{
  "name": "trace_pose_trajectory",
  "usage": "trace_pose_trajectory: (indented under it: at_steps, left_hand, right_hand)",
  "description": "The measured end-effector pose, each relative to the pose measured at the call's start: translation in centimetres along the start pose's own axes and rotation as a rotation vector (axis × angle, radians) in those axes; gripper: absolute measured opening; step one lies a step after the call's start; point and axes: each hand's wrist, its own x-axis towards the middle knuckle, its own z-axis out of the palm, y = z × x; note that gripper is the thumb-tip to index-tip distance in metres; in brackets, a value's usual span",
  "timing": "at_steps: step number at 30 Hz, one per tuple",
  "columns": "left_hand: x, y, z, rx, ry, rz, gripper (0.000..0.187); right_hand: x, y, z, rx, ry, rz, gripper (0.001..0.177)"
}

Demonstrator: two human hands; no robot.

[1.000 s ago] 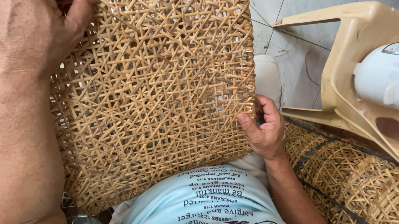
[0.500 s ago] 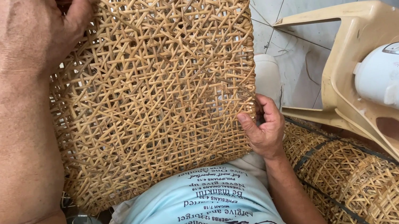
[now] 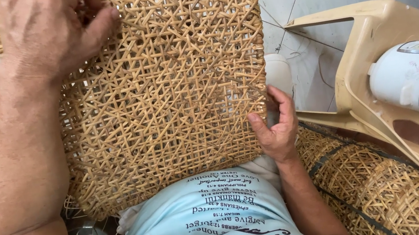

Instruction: The person is weaving a rattan mat, threading thin strips through a frame using a guide tool and trimming excess material with scissors.

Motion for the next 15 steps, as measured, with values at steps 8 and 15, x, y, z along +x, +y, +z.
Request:
trace_pose_trajectory:
  at_steps: [8, 15]
  left_hand:
    - [0.3, 2.0, -0.6, -0.033, 0.069, 0.327, 0.019]
    - [0.8, 1.6, 1.3, -0.042, 0.114, 0.369, 0.014]
  right_hand:
    - [4.0, -2.8, 0.6, -0.551, 0.11, -0.358, 0.054]
    - [11.4, -6.4, 5.2, -0.366, -0.116, -0.5, 0.016]
